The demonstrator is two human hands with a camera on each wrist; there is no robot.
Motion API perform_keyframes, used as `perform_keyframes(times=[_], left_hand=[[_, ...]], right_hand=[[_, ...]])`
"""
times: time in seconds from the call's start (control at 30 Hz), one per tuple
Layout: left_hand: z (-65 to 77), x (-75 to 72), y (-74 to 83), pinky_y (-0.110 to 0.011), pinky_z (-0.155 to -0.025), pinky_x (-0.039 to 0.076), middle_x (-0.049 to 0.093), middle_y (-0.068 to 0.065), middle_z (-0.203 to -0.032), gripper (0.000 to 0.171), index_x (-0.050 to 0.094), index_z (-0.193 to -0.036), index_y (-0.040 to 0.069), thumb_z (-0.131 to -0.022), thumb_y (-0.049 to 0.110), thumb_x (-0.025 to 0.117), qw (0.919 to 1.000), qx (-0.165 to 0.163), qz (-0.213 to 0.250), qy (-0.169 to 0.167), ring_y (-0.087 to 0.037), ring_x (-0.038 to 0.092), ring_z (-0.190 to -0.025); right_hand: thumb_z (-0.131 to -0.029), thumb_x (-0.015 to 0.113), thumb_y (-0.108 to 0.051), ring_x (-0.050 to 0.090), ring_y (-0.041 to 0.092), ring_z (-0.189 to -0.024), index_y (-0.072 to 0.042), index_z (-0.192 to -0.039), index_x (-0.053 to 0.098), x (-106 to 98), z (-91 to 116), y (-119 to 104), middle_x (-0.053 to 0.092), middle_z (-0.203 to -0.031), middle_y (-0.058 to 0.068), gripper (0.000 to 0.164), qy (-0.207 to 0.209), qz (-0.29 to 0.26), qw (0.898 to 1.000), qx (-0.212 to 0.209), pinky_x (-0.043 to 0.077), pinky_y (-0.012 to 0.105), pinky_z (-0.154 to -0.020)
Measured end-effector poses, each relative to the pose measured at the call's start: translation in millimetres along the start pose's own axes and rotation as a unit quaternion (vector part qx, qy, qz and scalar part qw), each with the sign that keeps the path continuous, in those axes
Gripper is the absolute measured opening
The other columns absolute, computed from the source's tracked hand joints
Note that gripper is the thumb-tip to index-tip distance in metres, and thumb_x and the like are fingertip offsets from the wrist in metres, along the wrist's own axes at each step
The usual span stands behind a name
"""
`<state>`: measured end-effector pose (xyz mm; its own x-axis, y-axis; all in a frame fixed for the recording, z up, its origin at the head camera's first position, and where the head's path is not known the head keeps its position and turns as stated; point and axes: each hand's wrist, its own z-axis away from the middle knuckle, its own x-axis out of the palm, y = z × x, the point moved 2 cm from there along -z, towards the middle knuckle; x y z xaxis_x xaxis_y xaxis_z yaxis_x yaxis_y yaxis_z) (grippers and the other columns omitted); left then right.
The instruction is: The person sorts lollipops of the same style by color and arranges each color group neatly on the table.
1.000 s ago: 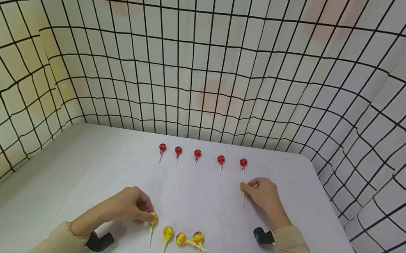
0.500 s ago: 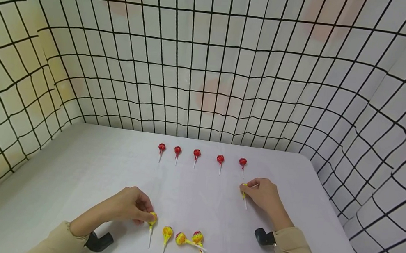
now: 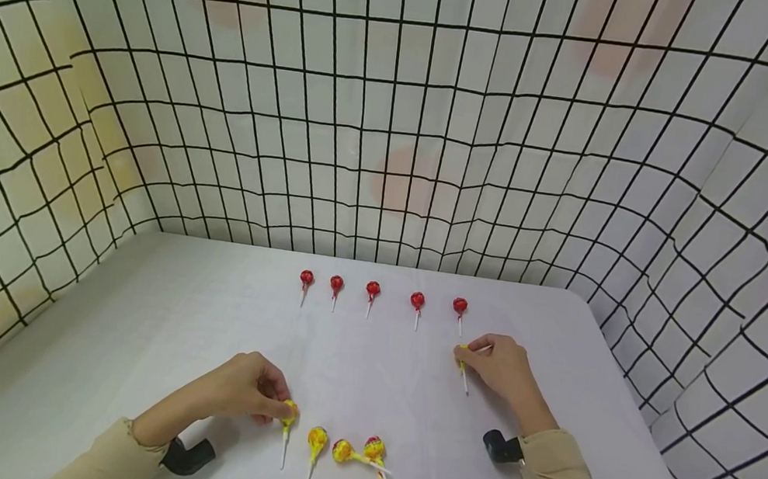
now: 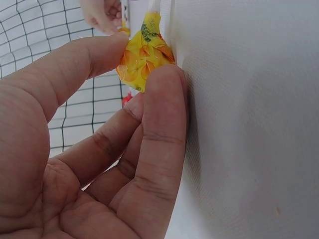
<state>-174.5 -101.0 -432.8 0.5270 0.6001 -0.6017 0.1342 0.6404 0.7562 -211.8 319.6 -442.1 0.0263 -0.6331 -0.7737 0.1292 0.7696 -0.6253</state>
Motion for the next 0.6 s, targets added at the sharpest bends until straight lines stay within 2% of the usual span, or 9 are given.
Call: perform_keyframes(times=[0.23, 0.6], left_hand=[[-0.5, -0.7, -0.9, -0.025, -0.058, 0.048, 0.070, 0.004, -0.068, 0.019, 0.077, -0.082, 0.013, -0.086, 0.024, 0.092, 0.9999, 0.007, 0.006, -0.004, -0.010, 0.064, -0.059], [0.1, -0.6, 0.2, -0.026, -0.060, 0.050, 0.070, 0.003, -0.069, 0.019, 0.076, -0.083, 0.013, -0.086, 0.023, 0.092, 0.9999, -0.005, 0.011, -0.007, -0.010, 0.064, -0.060]], right_hand=[[-0.098, 0.077, -0.045, 0.060, 0.016, -0.070, -0.001, -0.115, 0.072, -2, 1, 0, 0.071, -0.080, 0.002, 0.048, 0.004, 0.001, 1.000, 0.006, 0.045, 0.030, -0.062], [-0.099, 0.075, -0.049, 0.059, 0.017, -0.071, -0.003, -0.120, 0.070, -6, 11, -7, 0.071, -0.083, 0.004, 0.052, 0.001, 0.000, 1.000, 0.017, 0.043, 0.031, -0.060]])
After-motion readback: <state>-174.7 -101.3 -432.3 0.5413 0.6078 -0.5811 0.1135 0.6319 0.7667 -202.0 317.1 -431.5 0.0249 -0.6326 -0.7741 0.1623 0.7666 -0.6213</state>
